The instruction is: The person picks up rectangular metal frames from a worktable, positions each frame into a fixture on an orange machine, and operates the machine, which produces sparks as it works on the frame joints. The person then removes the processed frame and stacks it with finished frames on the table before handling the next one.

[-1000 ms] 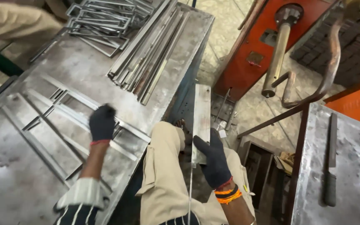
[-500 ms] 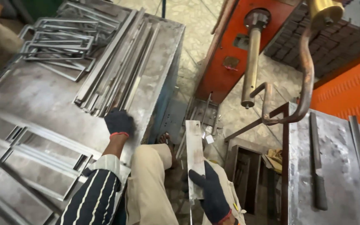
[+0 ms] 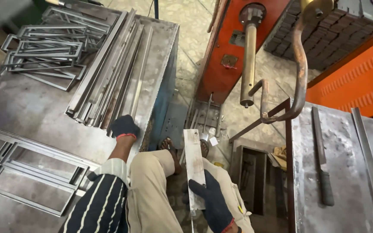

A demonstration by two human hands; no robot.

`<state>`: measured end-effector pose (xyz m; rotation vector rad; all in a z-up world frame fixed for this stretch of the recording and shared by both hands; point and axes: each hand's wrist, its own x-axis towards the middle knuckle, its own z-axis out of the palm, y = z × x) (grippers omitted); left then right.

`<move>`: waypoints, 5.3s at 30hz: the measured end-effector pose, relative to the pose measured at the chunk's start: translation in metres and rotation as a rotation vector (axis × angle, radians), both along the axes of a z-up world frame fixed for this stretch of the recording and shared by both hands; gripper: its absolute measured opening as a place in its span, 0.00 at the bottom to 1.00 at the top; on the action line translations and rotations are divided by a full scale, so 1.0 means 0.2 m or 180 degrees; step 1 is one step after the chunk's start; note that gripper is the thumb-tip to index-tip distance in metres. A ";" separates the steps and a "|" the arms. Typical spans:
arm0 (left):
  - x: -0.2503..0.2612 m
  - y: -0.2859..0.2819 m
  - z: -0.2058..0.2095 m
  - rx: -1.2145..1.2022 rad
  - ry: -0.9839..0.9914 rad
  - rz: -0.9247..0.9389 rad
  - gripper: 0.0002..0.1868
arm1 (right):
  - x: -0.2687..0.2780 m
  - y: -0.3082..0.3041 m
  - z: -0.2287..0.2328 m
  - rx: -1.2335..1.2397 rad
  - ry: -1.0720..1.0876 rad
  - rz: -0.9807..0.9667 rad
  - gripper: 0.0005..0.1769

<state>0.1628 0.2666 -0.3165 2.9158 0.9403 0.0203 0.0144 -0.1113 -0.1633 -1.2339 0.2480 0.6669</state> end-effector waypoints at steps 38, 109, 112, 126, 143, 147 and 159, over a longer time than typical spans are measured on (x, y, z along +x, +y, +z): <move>-0.39 -1.13 0.59 -0.3996 -0.3312 -0.0578 0.15 | 0.22 0.22 0.41 -0.2271 -0.2927 -0.0691 0.15; -0.45 1.07 -0.09 0.1364 0.1396 -0.2756 0.10 | 0.12 0.20 -0.15 0.0773 0.0753 0.0837 0.42; -0.36 1.13 0.11 0.0732 0.1265 -0.2383 0.12 | 0.11 0.18 -0.11 0.0709 0.0595 0.0734 0.40; -0.19 0.06 1.74 -0.1454 -0.1341 -0.1741 0.32 | -0.01 0.01 0.24 0.0960 -0.0115 0.0628 0.41; 0.09 -0.83 1.27 -0.4232 -0.2835 -0.0356 0.21 | -0.24 -0.27 0.46 0.0296 -0.0690 -0.0146 0.18; 0.02 -0.98 1.29 -0.4434 -0.2858 -0.0508 0.26 | -0.20 -0.33 0.36 -0.0015 -0.0839 -0.0386 0.19; -0.73 -1.34 1.66 -0.5625 -0.2304 -0.0719 0.25 | -0.32 -0.36 0.58 0.0362 -0.3204 -0.0663 0.23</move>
